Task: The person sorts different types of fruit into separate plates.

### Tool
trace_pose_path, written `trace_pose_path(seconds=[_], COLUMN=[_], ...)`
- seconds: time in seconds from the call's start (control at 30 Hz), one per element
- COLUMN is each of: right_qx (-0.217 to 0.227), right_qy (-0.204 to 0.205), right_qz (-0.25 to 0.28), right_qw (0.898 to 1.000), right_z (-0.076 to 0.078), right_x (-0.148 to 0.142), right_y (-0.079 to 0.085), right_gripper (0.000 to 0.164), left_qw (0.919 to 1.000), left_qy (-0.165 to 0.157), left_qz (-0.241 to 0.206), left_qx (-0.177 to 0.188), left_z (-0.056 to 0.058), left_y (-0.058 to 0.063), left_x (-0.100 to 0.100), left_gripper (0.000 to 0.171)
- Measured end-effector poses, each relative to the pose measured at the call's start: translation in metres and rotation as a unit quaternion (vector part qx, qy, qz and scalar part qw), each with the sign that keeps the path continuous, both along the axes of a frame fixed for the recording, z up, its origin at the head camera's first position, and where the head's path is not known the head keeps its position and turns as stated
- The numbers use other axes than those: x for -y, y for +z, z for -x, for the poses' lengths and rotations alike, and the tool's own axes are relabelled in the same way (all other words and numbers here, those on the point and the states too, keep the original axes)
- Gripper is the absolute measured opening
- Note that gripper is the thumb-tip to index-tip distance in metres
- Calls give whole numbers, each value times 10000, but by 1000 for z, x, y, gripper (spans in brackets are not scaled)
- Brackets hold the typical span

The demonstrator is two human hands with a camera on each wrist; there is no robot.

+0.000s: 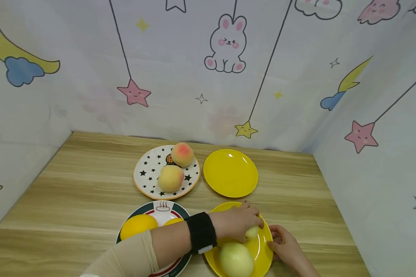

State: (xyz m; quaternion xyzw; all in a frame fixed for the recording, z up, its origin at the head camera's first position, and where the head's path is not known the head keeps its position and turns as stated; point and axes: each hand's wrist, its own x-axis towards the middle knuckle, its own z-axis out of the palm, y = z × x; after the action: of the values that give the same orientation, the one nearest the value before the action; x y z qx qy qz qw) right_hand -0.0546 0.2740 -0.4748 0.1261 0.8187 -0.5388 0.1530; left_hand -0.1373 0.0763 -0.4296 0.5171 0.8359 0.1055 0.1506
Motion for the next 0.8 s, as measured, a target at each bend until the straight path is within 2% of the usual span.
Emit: trace_pose_path(seconds=[0.47,0.6,0.8], right_qx=[44,112,83], right_qy=[62,37,113], right_qz=[50,65,66], right_qw=[10000,9999,9999], right_z=[0,1,1], right_x=[-1,0,-2], right_y=[0,1,0], right_gripper=[42,43,43], left_qw=[9996,9997,9995], left_qy=[67,120,230], left_qz=[213,180,-132], left_qx=[-171,-64,142], left_z=[-3,-3,1], left_y=[4,5,10], left_x=[0,2,5], left_gripper=[53,55,63])
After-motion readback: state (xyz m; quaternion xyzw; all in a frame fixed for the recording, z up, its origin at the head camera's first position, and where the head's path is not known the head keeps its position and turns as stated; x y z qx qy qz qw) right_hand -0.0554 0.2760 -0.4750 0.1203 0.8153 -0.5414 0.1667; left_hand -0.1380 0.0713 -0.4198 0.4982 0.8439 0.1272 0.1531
